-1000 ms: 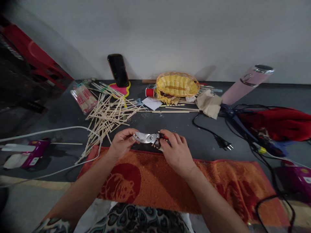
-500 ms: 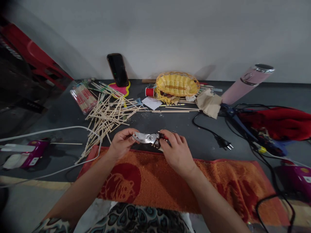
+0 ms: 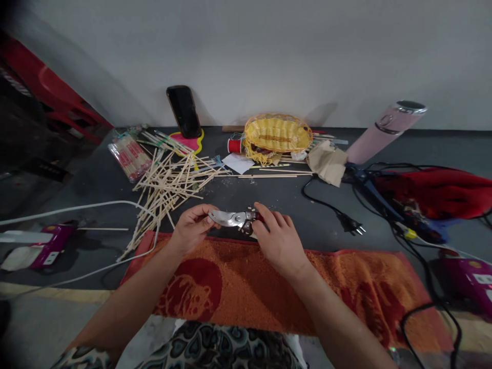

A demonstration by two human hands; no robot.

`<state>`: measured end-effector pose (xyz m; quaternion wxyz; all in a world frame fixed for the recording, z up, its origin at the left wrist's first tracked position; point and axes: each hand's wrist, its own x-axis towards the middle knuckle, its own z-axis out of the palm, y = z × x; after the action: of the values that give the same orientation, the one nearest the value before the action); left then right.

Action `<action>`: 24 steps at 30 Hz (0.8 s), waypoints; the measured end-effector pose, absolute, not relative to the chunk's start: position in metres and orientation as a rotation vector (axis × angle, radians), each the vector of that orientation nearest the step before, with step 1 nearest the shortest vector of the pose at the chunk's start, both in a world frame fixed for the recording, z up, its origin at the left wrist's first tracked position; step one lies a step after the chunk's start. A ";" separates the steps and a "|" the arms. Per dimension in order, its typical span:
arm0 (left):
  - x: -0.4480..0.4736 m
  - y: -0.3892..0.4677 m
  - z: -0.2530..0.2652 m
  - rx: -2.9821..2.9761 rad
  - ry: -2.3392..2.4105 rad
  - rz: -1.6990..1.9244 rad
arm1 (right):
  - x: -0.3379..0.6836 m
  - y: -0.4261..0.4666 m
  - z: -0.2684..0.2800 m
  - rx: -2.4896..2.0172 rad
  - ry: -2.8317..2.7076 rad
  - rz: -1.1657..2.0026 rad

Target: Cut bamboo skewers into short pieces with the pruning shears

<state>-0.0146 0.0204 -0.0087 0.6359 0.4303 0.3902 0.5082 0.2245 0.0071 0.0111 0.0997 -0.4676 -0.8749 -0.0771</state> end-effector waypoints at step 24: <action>-0.013 0.022 0.000 0.993 0.864 1.215 | 0.230 0.015 0.003 -1.360 -2.313 0.198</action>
<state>-0.0131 0.0225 -0.0001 0.6249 0.4329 0.3767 0.5293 0.2302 0.0149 0.0033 0.2235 -0.4926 -0.8380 0.0717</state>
